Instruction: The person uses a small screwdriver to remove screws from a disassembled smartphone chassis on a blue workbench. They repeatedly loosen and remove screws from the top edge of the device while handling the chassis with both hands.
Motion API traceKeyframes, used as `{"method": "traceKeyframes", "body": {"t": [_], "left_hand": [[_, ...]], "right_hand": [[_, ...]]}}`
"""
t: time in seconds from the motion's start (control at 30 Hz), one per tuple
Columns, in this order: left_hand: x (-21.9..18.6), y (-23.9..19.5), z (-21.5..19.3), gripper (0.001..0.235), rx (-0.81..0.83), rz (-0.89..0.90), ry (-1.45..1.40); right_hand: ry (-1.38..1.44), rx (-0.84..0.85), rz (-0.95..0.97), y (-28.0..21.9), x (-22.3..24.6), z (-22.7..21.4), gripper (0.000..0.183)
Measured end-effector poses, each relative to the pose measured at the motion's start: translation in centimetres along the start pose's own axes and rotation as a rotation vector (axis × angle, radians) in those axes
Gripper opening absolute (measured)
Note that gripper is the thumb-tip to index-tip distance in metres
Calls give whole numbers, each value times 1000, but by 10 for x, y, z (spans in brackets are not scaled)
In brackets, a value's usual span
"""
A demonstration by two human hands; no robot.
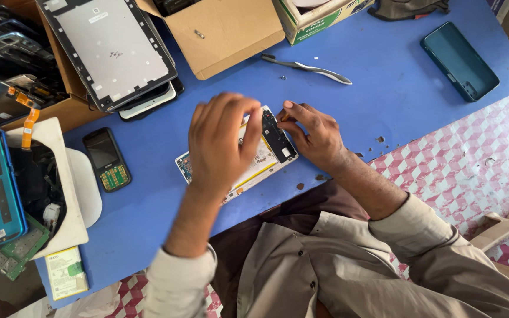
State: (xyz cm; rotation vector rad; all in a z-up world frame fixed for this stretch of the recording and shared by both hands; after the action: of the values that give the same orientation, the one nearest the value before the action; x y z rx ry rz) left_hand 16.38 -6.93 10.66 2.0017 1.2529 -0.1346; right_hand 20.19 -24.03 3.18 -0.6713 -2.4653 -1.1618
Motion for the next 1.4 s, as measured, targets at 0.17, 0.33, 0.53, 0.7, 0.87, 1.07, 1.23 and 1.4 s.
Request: {"method": "traceKeyframes", "body": {"t": [0.17, 0.33, 0.53, 0.7, 0.87, 1.07, 1.23, 1.4], "left_hand": [[55, 30, 32, 21, 270, 28, 163], [98, 15, 53, 31, 281, -128, 57], [123, 5, 59, 34, 312, -182, -70], [132, 14, 58, 33, 339, -233, -122], [136, 14, 60, 36, 360, -235, -100], [138, 13, 57, 34, 354, -255, -131], [137, 11, 60, 33, 360, -239, -113], [138, 12, 60, 33, 373, -269, -113]], "right_hand": [[-9, -17, 21, -3, -5, 2, 71], [28, -19, 15, 0, -9, 4, 71], [78, 39, 98, -2, -12, 10, 69], [36, 44, 81, -1, -12, 14, 71], [-18, 4, 131, -6, -17, 11, 80], [19, 80, 127, -6, -12, 15, 70], [-149, -28, 300, -13, -22, 10, 82], [130, 66, 241, -15, -17, 12, 71]]}}
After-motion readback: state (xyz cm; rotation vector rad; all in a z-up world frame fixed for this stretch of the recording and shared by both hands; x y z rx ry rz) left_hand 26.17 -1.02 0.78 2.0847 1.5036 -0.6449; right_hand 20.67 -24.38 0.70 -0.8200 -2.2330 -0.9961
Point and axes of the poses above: each hand's wrist, its own y-axis towards the middle knuckle, its own z-axis out of the palm, x = y × z, the point moved 7 cm from there along y, towards the middle knuckle, and after that the axes turned 10 degrees about x, right-handed, at the moved point
